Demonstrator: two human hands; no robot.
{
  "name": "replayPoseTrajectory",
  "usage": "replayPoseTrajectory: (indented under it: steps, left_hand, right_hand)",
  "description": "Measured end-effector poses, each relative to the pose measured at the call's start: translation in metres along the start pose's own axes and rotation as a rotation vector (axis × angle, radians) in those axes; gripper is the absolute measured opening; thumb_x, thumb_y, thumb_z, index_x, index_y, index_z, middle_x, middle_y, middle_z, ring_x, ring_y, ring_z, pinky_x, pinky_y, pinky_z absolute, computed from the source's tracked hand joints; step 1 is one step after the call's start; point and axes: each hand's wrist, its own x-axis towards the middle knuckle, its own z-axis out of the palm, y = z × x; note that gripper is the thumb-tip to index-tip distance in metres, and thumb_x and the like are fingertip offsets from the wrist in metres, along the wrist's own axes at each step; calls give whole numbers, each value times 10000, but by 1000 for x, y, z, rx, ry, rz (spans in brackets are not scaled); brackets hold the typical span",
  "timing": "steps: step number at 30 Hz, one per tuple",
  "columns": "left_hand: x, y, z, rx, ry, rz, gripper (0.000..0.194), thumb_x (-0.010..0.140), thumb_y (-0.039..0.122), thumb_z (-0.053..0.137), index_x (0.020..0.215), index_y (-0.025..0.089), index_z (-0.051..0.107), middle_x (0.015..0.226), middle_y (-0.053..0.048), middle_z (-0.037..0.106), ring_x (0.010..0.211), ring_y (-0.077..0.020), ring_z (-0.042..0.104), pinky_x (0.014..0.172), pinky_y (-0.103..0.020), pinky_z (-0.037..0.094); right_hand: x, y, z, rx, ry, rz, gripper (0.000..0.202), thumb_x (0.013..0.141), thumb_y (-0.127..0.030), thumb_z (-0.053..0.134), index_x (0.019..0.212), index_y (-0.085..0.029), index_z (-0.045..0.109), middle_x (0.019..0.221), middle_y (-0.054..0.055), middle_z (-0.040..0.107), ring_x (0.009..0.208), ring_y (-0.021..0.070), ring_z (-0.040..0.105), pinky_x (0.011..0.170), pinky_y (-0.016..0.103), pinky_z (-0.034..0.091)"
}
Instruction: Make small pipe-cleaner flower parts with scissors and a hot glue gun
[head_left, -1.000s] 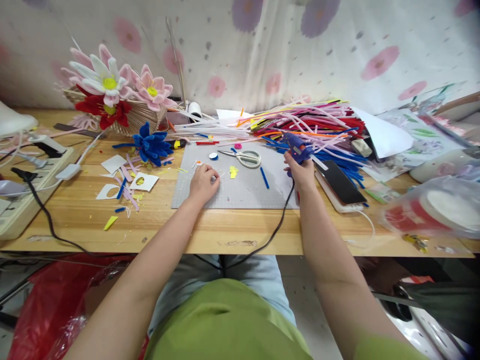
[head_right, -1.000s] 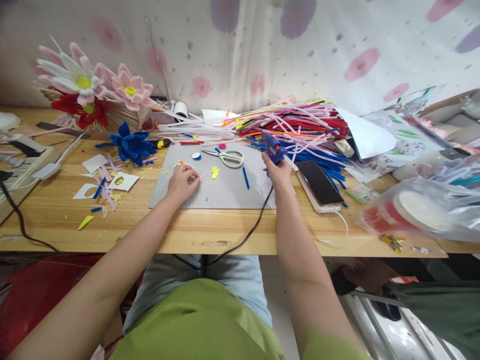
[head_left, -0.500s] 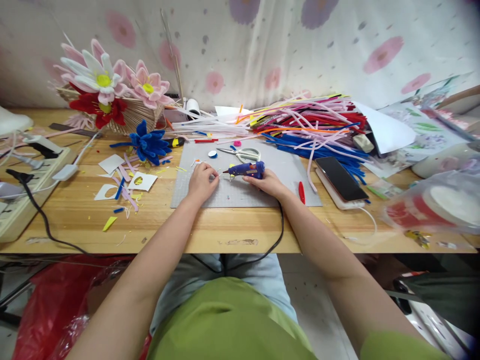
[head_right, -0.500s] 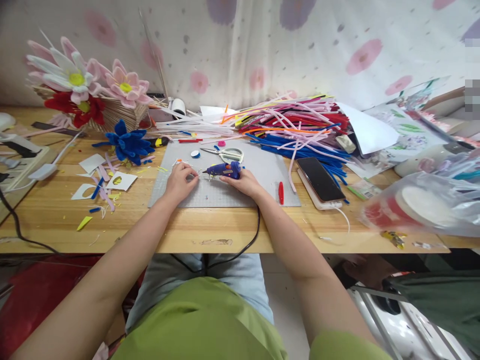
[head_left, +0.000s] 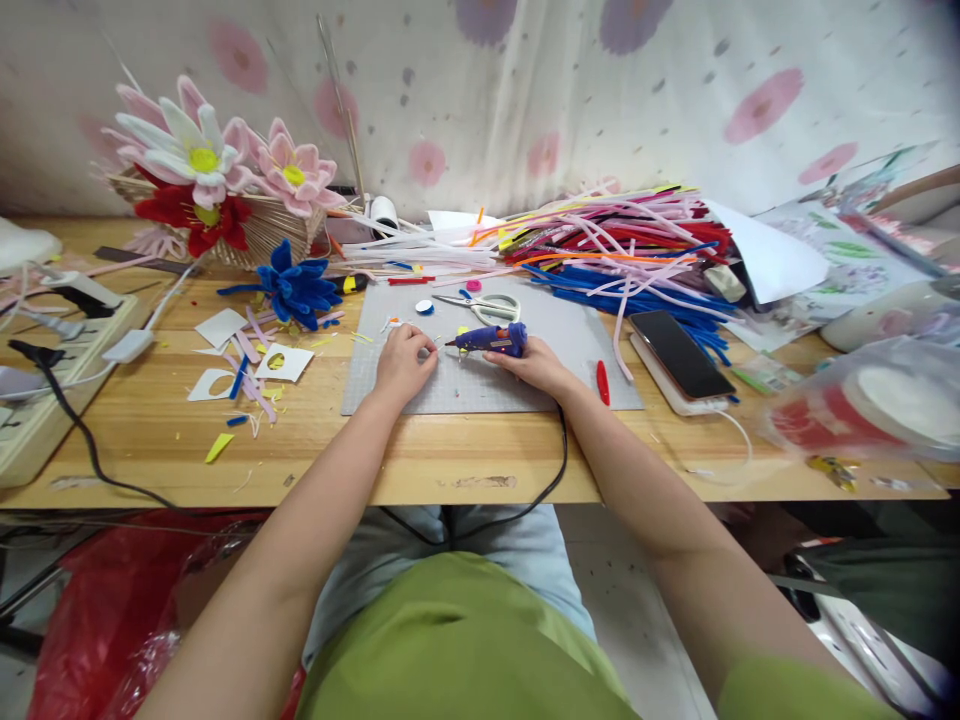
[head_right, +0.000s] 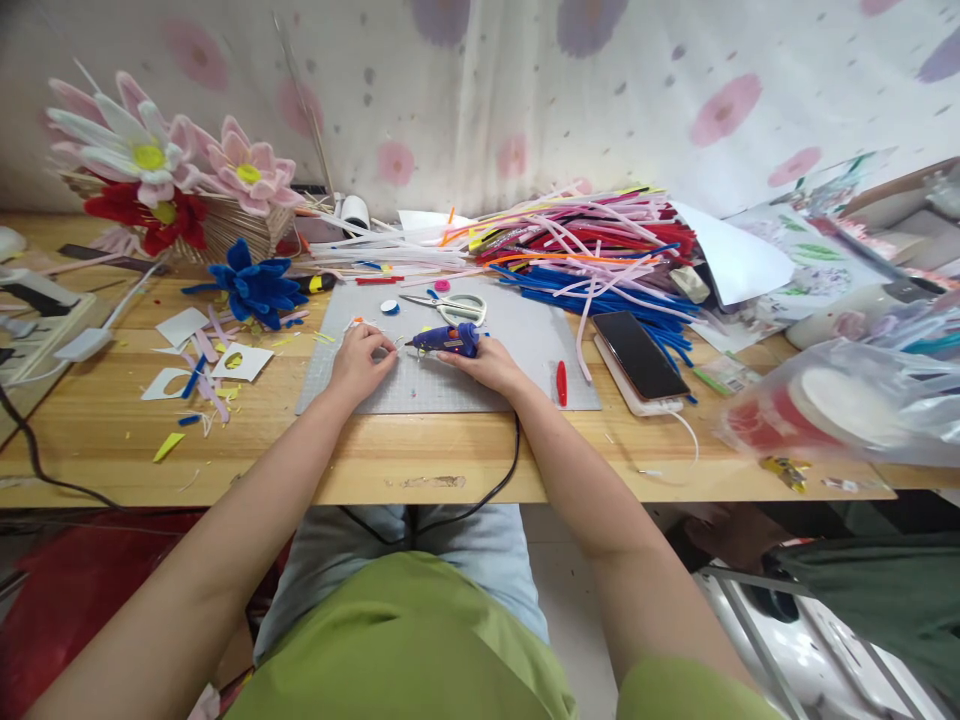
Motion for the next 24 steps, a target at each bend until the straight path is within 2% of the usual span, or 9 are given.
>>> replayPoseTrajectory:
  steps: [9,18,24]
  left_hand:
    - [0,0,-1,-10,9,1,49,747,188,590,716,211,620,867,-46,529,931,-194,507,874,-343,415]
    - [0,-2,-1,-32,39,60,56,770,207,577,748,210,628,862,-39,526,922,-180,508,893,-337,403]
    - [0,-2,-1,-186,94,75,39,759,216,599,752,213,637,840,-26,527,898,-172,522,866,-338,416]
  right_hand:
    - [1,0,0,-29,5,-5,404,682,-554,631,860,-194,671,597,5,564,678,174,555,647,299,427]
    - [0,-1,-1,-47,4,25,424,683,-560,628,904,-201,668,604,5,567,676,173,552,663,304,430]
    - [0,1,-4,-33,21,18,462,673,-556,636,937,-178,676,641,11,602,656,150,549,622,274,430]
